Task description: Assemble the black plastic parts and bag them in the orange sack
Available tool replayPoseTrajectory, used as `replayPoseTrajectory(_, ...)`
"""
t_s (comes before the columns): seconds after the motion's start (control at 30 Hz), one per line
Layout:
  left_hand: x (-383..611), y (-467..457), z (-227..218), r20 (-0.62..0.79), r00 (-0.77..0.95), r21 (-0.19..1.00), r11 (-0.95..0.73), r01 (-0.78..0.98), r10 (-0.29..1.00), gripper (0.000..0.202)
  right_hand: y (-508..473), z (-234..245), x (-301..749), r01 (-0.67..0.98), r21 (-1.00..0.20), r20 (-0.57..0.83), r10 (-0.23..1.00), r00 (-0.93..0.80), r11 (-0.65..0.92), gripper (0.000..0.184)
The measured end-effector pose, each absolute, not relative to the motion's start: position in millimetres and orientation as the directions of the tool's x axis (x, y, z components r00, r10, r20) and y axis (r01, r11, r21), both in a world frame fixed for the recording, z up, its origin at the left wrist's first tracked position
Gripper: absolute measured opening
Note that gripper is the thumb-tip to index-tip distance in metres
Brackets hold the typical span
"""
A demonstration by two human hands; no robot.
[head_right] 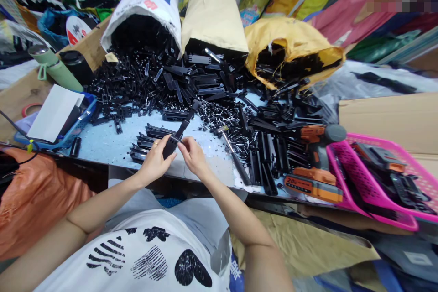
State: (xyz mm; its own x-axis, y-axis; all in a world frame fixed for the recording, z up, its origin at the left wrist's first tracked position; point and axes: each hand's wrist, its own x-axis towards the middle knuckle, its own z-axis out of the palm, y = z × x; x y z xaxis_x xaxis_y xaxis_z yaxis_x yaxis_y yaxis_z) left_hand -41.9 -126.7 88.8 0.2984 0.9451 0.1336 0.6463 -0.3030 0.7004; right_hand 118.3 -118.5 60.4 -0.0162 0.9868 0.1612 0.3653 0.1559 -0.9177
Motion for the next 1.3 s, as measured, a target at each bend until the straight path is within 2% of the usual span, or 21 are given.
replayPoseTrajectory(0.03,-42,-127,89,0.129,0.3,0.712,-0.299,0.635,0.945,0.058,-118,61,120,0.438,-0.874,0.232,0.973,-0.007,0.211,0.042)
replayPoseTrajectory(0.1,-41,-129,89,0.147,0.312,0.714,-0.319,0.624,0.939,0.06,-118,61,121,0.44,-0.873,0.234,0.972,-0.006,0.213,0.044)
replayPoseTrajectory(0.2,-40,-131,89,0.192,0.324,0.686,-0.362,0.631,0.927,0.06,-118,61,118,0.256,-0.966,0.015,0.998,-0.067,0.032,0.051)
replayPoseTrajectory(0.27,-41,-131,88,0.19,0.319,0.688,-0.357,0.632,0.929,0.059,-118,60,116,0.199,-0.98,-0.054,0.993,-0.103,-0.033,0.053)
replayPoseTrajectory(0.33,-41,-129,86,0.159,0.313,0.713,-0.328,0.62,0.937,0.059,-119,60,117,0.289,-0.956,0.049,0.998,-0.043,0.06,0.049)
replayPoseTrajectory(0.4,-41,-129,84,0.133,0.317,0.741,-0.307,0.598,0.939,0.06,-120,58,121,0.482,-0.846,0.257,0.966,-0.004,0.227,0.046)
replayPoseTrajectory(0.47,-39,-130,82,0.13,0.322,0.753,-0.305,0.583,0.938,0.061,-119,55,122,0.6,-0.743,0.361,0.932,-0.015,0.297,0.047)
replayPoseTrajectory(0.57,-35,-131,79,0.13,0.301,0.754,-0.291,0.589,0.945,0.06,-120,50,120,0.56,-0.805,0.226,0.974,-0.013,0.194,0.05)
replayPoseTrajectory(0.63,-34,-129,77,0.125,0.285,0.767,-0.275,0.58,0.95,0.059,-121,48,119,0.592,-0.788,0.189,0.981,-0.031,0.17,0.05)
replayPoseTrajectory(0.67,-34,-128,77,0.113,0.283,0.78,-0.261,0.568,0.952,0.059,-121,47,121,0.659,-0.719,0.238,0.969,-0.063,0.22,0.048)
replayPoseTrajectory(0.73,-37,-124,78,0.053,0.286,0.813,-0.208,0.544,0.957,0.059,-120,48,131,0.809,-0.455,0.391,0.9,-0.193,0.372,0.04)
replayPoseTrajectory(0.83,-42,-122,84,-0.083,0.361,0.867,-0.112,0.486,0.929,0.055,-114,51,158,0.8,-0.032,0.455,0.722,-0.521,0.599,0.029)
replayPoseTrajectory(0.9,-43,-123,87,-0.137,0.459,0.896,-0.087,0.435,0.878,0.049,-109,53,175,0.69,0.084,0.408,0.607,-0.682,0.719,0.022)
replayPoseTrajectory(0.93,-42,-125,88,-0.145,0.49,0.902,-0.089,0.422,0.86,0.046,-107,54,181,0.645,0.084,0.387,0.571,-0.724,0.76,0.021)
replayPoseTrajectory(1.0,-36,-129,87,-0.116,0.463,0.887,-0.118,0.446,0.879,0.048,-106,55,181,0.646,-0.03,0.39,0.604,-0.695,0.763,0.024)
replayPoseTrajectory(1.03,-32,-132,85,-0.075,0.414,0.868,-0.145,0.475,0.907,0.052,-108,56,176,0.686,-0.147,0.414,0.674,-0.612,0.713,0.029)
replayPoseTrajectory(1.1,-23,-138,80,0.047,0.306,0.818,-0.213,0.535,0.951,0.059,-113,56,159,0.701,-0.511,0.414,0.857,-0.308,0.498,0.04)
replayPoseTrajectory(1.17,-16,-142,75,0.162,0.256,0.768,-0.285,0.574,0.953,0.061,-121,56,141,0.434,-0.878,0.209,0.977,-0.033,0.202,0.048)
replayPoseTrajectory(1.2,-14,-143,73,0.206,0.257,0.747,-0.321,0.582,0.944,0.06,-125,57,134,0.24,-0.969,0.054,0.999,-0.002,0.053,0.051)
replayPoseTrajectory(1.23,-13,-143,72,0.234,0.266,0.731,-0.349,0.586,0.935,0.059,-128,58,130,0.081,-0.994,-0.077,0.997,-0.03,-0.075,0.052)
replayPoseTrajectory(1.3,-13,-142,71,0.229,0.293,0.732,-0.362,0.577,0.928,0.059,-132,60,132,0.003,-0.985,-0.175,0.98,-0.097,-0.175,0.052)
